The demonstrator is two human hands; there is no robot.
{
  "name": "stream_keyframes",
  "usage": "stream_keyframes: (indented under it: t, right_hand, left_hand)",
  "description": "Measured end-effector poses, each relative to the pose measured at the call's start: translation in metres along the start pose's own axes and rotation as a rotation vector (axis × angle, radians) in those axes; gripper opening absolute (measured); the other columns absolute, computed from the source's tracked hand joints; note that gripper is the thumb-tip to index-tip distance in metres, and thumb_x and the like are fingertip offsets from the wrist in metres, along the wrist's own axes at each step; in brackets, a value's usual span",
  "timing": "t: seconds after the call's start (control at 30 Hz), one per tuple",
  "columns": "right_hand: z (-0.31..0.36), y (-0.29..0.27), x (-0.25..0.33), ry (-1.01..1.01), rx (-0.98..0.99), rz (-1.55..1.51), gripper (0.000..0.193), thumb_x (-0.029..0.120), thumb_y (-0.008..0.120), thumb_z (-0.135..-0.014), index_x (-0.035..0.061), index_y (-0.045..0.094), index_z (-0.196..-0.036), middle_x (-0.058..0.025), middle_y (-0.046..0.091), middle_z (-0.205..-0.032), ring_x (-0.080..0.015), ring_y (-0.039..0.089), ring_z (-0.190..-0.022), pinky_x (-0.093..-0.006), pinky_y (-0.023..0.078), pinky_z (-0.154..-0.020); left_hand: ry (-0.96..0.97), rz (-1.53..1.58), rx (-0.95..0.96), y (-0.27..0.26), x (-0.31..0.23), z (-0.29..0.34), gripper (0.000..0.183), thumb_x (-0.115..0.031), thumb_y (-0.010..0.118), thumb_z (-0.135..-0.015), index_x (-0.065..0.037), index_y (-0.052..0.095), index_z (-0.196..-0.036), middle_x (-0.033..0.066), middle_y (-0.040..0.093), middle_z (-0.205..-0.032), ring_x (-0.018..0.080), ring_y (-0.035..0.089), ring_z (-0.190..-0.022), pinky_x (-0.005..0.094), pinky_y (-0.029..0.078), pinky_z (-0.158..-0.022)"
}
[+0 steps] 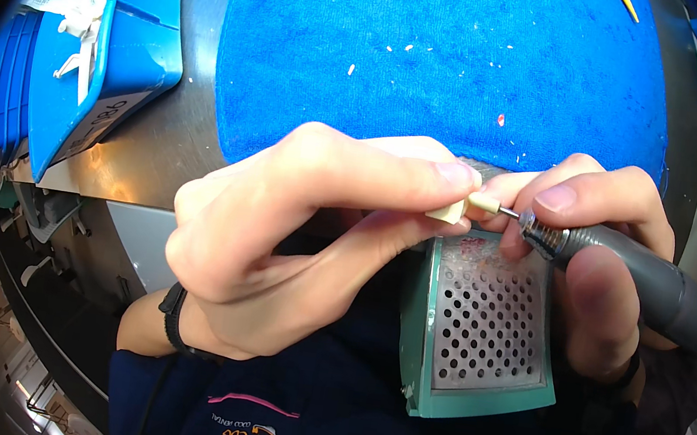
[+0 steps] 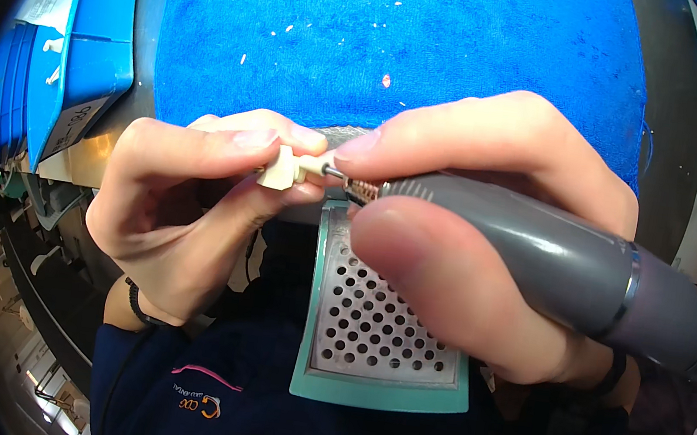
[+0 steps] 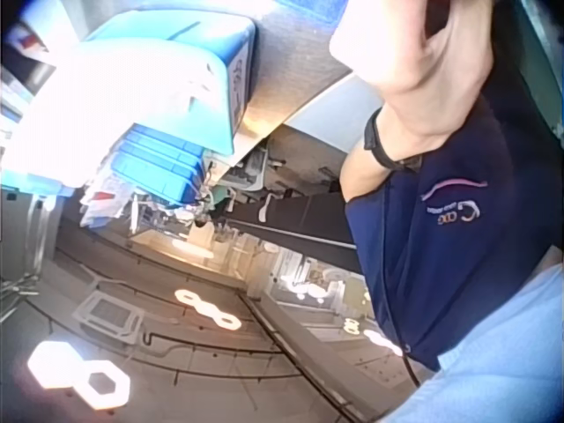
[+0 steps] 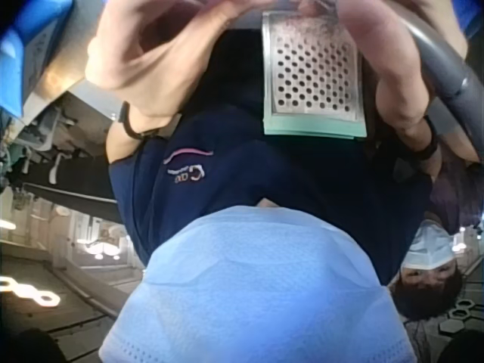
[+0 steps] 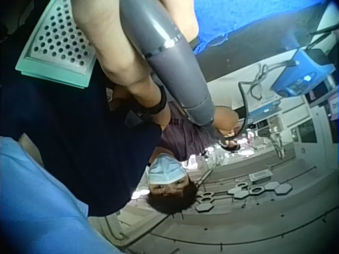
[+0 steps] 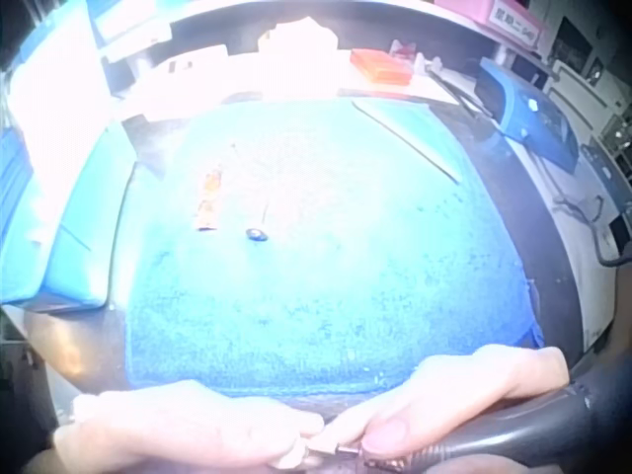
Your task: Preparing a small dental model or tooth crown by sanding and shaping it with a handheld rotary tool at a lab workstation.
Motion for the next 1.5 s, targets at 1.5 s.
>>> stream_keyframes:
  t: [1.5]
  right_hand:
    - [-0.0026, -0.0017, -0.0024, 0.008, 0.0, 0.006, 0.034, 0.032, 0.061, -0.104, -0.0004, 0.057, -0.114, -0.0157, 0.062, -0.094, -0.025, 0.066, -0.1, -0.0402, 0.053, -0.093]
  left_hand:
    - [-0.054, -0.025, 0.025, -0.0015, -0.0027, 0.0007, 0.027, 0.022, 0.066, -0.087, 0.009, 0.058, -0.11, 0.0315, 0.07, -0.104, 0.0309, 0.074, -0.098, 0.0373, 0.064, -0.084]
Point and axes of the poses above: each hand's wrist, its own z-axis away from the middle knuckle, its own y-axis out of the palm, x = y × z, the point moved 4 cm from there along -z, towards the middle knuckle
